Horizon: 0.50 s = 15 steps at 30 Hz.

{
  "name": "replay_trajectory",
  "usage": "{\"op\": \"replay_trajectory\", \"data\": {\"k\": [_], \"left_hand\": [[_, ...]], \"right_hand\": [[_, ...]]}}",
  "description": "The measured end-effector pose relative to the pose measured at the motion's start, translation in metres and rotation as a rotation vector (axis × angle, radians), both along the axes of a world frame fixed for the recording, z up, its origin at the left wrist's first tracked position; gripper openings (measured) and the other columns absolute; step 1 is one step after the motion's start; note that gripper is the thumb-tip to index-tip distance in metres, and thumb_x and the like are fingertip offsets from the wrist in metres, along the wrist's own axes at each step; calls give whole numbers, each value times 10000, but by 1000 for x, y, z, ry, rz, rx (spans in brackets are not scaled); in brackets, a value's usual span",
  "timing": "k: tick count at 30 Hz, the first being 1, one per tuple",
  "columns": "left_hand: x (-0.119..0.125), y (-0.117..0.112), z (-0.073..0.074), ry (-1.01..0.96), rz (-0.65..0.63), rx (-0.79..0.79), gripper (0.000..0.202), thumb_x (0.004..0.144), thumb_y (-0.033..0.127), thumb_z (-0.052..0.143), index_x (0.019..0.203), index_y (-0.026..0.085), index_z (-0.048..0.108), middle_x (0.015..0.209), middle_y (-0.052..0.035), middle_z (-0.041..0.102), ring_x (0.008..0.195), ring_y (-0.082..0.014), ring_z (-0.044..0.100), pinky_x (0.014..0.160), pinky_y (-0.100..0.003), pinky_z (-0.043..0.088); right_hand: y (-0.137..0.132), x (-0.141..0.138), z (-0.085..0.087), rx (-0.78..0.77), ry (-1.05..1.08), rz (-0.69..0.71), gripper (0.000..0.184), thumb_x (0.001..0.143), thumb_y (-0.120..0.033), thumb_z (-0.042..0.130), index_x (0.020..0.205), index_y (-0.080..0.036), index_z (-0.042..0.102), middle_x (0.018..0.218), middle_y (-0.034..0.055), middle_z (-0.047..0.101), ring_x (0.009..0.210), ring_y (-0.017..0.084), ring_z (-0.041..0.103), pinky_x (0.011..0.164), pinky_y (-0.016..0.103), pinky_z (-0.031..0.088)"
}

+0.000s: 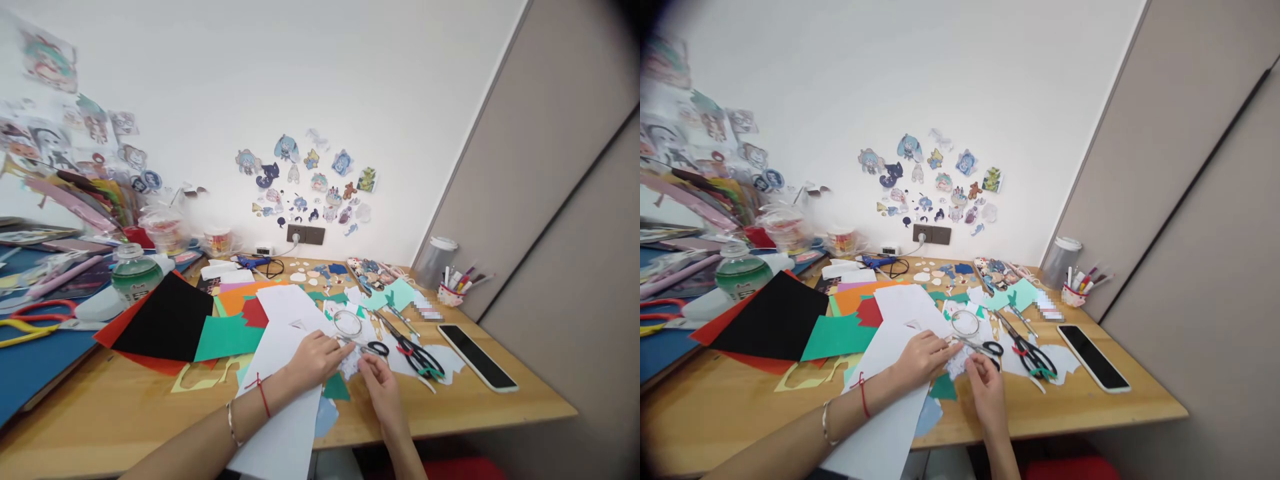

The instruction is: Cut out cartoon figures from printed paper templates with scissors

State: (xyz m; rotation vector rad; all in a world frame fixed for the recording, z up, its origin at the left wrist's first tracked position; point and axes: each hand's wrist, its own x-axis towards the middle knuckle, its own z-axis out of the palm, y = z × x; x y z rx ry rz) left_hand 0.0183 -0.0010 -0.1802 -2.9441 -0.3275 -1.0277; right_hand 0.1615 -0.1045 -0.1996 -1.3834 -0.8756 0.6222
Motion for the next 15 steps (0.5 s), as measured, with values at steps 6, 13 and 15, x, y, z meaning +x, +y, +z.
{"op": "replay_trajectory", "data": {"k": [6,13,15], "left_hand": [[4,2,-7,-193,211,-219,424,897,135,340,1319,173,328,753,-20,631,631,-140,569,583,-279,451],[13,-1,-18,-134,206,-585,290,894,178,392,1166,201,489,749,6,633,590,-109,571,629,-285,486],[16,-1,-18,-89,167,-662,242,886,293,467,1073,158,541,835,-21,620,667,-114,587,659,-307,506]], "right_hand": [[47,38,28,-81,-29,140,182,799,-308,613,798,-125,610,717,-1,612,658,135,582,633,283,484],[161,82,61,-163,50,117,252,876,-282,530,1087,-145,544,1074,67,574,887,183,589,742,368,508],[194,88,73,-122,79,81,261,880,-285,523,1105,-153,537,1101,72,564,909,188,583,758,378,505]]}}
